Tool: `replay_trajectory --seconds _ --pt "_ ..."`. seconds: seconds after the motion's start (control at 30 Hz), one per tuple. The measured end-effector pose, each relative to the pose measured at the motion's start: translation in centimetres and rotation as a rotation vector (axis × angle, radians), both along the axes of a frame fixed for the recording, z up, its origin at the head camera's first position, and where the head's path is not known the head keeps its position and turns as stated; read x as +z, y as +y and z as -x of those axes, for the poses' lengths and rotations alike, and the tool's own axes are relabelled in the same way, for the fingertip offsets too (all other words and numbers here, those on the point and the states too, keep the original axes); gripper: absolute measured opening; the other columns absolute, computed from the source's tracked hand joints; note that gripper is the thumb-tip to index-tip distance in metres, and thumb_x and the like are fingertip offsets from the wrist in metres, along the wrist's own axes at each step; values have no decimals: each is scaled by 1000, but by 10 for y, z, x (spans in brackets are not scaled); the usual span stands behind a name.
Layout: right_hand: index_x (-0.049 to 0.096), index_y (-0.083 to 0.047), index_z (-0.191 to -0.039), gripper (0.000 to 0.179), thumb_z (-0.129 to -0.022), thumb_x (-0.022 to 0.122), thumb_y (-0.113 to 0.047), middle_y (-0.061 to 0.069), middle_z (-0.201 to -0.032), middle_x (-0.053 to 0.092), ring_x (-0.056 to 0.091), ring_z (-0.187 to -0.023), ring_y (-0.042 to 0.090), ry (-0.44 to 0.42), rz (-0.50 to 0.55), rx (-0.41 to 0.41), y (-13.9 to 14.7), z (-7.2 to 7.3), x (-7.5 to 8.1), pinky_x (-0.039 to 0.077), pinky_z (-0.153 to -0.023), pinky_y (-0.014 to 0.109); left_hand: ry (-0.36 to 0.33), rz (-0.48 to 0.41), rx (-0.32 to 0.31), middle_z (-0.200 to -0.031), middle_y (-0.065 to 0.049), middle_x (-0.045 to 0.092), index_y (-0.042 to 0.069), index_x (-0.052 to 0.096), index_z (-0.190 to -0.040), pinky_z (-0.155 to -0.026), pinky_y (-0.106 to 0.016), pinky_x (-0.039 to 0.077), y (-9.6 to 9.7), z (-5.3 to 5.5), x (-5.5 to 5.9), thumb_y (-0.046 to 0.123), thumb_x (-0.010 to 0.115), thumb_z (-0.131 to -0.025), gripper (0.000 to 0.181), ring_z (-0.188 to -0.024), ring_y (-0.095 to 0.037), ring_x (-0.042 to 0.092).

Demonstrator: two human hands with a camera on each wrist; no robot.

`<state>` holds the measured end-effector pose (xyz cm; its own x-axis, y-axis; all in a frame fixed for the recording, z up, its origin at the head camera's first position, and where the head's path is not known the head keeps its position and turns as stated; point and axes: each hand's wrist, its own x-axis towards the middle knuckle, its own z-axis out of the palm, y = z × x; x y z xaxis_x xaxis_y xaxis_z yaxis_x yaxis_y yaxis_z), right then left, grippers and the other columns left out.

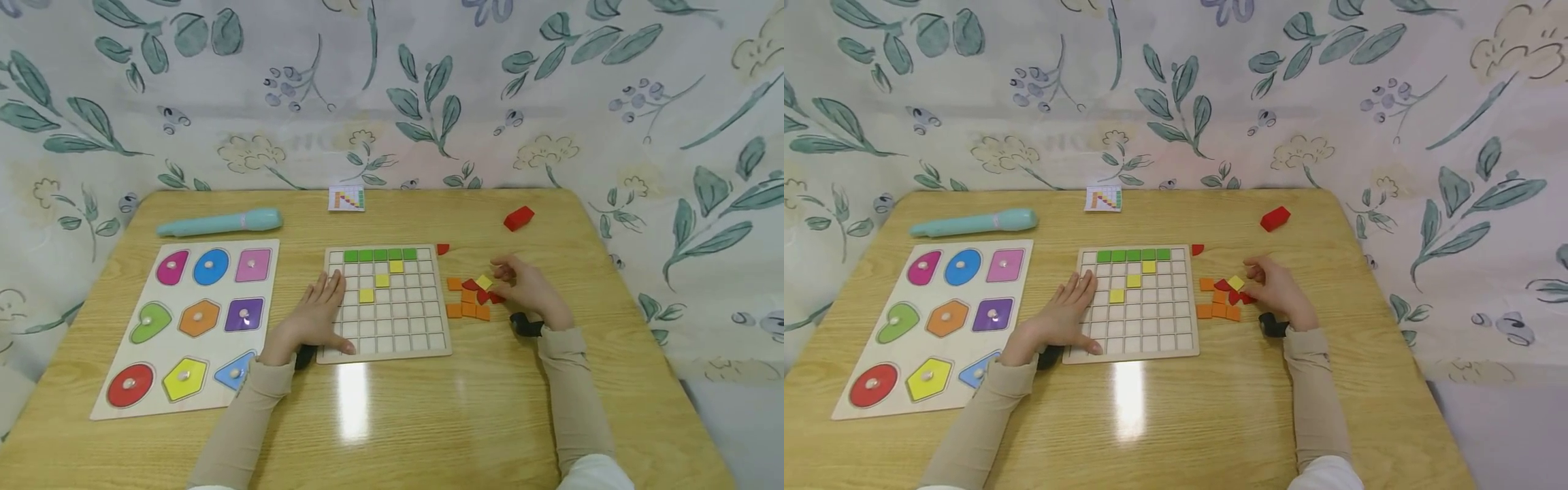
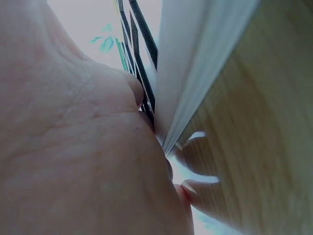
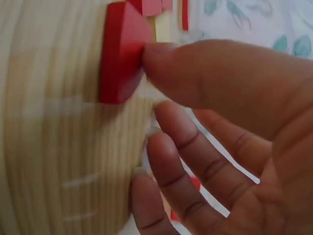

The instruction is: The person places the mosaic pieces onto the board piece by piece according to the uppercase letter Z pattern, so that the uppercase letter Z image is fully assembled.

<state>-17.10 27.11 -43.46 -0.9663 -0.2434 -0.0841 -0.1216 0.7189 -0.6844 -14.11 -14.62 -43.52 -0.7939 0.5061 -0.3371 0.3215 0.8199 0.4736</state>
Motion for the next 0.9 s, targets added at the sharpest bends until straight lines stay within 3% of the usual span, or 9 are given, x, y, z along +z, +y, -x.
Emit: replay_trajectory --seconds 0.23,0.37,0.57,0.9 --pt "50 1 -136 53 -85 65 -2 21 -118 61 55 -108 34 -52 -21 19 -35 10 0 47 -96 47 -5 -4 12 -161 -19 -16 -2 -5 -153 -119 -60 -8 0 -1 1 58 82 -65 138 -147 -39 -21" --pt "53 -2 -133 51 -84 65 -4 19 -116 62 56 -104 32 -28 -59 0 -54 17 -3 48 -91 44 -3 24 15 -161 -19 -15 -2 -5 -153 -119 -60 -6 2 -1 3 55 82 -66 137 -147 -40 -20" --pt "54 -3 -129 47 -84 67 -6 19 -117 64 59 -107 32 -11 -13 -31 -71 24 -5 49 -93 45 2 42 14 -161 -19 -15 -2 -5 -153 -119 -60 -5 1 -1 2 54 83 -66 136 -148 -40 -19" --pt "57 0 -120 39 -82 65 -1 19 -113 64 59 -103 32 56 -32 -2 -86 23 8 50 -91 44 4 32 7 -161 -20 -15 -3 -5 -153 -119 -61 -5 1 1 1 55 82 -66 136 -147 -41 -19"
